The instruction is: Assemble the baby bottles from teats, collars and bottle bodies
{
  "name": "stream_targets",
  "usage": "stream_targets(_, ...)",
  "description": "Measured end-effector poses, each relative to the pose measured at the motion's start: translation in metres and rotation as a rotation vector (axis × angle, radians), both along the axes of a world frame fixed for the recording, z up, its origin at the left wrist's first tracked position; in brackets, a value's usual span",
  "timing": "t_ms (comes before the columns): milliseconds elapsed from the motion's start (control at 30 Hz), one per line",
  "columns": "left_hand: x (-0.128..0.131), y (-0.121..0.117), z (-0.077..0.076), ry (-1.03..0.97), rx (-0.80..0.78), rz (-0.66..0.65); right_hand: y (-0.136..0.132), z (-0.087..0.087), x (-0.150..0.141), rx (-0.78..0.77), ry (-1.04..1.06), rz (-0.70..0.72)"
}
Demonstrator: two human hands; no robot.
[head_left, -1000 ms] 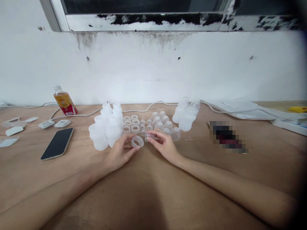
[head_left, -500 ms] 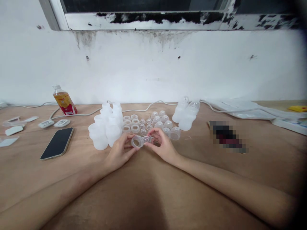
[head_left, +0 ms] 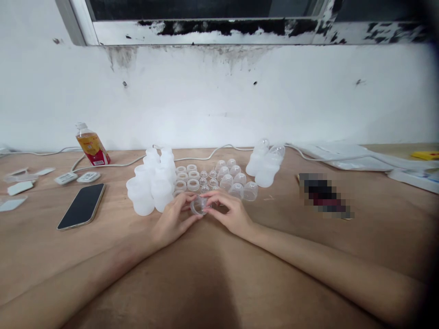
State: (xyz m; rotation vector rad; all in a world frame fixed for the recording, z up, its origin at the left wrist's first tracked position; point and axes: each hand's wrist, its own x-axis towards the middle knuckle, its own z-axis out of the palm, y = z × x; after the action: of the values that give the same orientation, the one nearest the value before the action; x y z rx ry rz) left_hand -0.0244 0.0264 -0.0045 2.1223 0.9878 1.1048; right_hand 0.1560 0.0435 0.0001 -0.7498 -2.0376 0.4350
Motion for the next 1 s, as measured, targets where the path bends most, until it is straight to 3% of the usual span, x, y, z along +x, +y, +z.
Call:
stream_targets(200,-0.001,-0.001,0.001,0.068,0.069,-0.002,-0.002,0.001,0.000,0.084,-0.113,0.066)
stream_targets(500,-0.004,-0.003,0.003,0.155,0.197,-0.011,0.001,-0.002,-0.002,-0.204,-0.108,0.053)
stream_targets(667,0.000,-0.004,0.003,0.212,0.277,-0.015,0.002,-0.004,-0.001,-0.171,-0.136,0.057)
stream_targets(800,0.006,-0.005,0.004,0.122,0.201,-0.002,0.003,-0.004,-0.001,-0.188,-0.120,-0.006)
stream_targets(1000,0.014,0.001,0.000,-0.084,-0.111,0.130,0.004,-0.002,-0.003,-0.200,-0.041,-0.030)
